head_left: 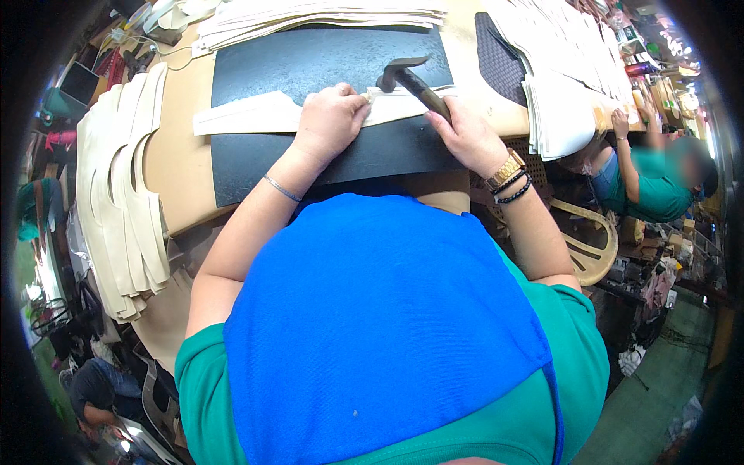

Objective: The person uses a hammer to repeatedly strike a small, curved piece of light-colored material placed on a dark work surface. They pick up the piece, reposition it, and continue hammering it along its edges.

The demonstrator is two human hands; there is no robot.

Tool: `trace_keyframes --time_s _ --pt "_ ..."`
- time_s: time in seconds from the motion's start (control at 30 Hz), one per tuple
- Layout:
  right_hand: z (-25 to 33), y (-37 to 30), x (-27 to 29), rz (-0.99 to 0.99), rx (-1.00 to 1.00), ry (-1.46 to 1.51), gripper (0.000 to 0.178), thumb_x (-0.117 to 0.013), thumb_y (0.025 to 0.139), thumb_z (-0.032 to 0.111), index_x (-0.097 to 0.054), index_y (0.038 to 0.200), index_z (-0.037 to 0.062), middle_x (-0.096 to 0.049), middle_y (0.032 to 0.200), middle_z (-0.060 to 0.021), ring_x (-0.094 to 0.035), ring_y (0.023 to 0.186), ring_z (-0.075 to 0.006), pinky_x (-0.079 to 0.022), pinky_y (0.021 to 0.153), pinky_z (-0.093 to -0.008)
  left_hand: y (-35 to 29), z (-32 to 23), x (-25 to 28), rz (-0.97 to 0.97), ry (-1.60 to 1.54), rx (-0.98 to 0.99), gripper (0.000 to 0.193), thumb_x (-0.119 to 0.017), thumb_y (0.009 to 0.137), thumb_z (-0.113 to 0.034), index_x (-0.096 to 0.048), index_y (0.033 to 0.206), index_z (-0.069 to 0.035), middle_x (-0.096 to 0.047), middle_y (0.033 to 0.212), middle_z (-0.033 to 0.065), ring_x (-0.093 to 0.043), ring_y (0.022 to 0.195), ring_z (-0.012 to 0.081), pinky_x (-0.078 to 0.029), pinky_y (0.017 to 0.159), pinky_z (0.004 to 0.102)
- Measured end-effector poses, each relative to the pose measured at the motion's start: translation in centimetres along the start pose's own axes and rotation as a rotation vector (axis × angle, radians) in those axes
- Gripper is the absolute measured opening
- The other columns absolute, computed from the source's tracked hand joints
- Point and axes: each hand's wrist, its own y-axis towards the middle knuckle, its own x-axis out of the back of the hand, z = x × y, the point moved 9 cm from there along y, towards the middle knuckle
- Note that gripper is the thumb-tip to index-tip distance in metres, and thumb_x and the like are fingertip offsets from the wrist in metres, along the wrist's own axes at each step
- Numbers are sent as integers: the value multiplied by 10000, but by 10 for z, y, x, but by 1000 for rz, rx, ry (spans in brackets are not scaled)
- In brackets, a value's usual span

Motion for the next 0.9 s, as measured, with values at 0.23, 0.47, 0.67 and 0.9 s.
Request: trace_keyframes --time_s 0.23,0.47,0.67,0.9 --pt "24 16 -1 42 119 -199 313 -554 971 358 -534 1031 51 -653 793 -184 -654 768 -381 -509 681 -479 -1 -15 -4 35 292 -26 154 -619 878 -250 -722 868 -136 -668 930 66 -644 928 245 -427 817 443" --pt "30 18 8 47 109 -232 323 -580 947 367 -565 953 44 -635 805 -183 -636 796 -362 -496 718 -458 -5 1 4 87 41 79 166 -661 850 -281 -717 877 -128 -652 883 63 -638 892 266 -422 799 444" --pt "21 12 0 53 136 -89 283 -612 932 283 -561 961 6 -613 827 -220 -609 824 -401 -481 759 -472 -7 20 5 195 -147 232 140 -678 841 -265 -711 859 -130 -637 830 38 -638 858 236 -400 787 426" --pt "26 9 -3 37 175 -73 291 -621 927 293 -566 938 8 -613 832 -220 -613 822 -395 -487 744 -472 -13 -8 26 -11 95 -106 149 -733 810 -219 -714 830 -73 -692 863 82 -675 798 265 -503 720 374"
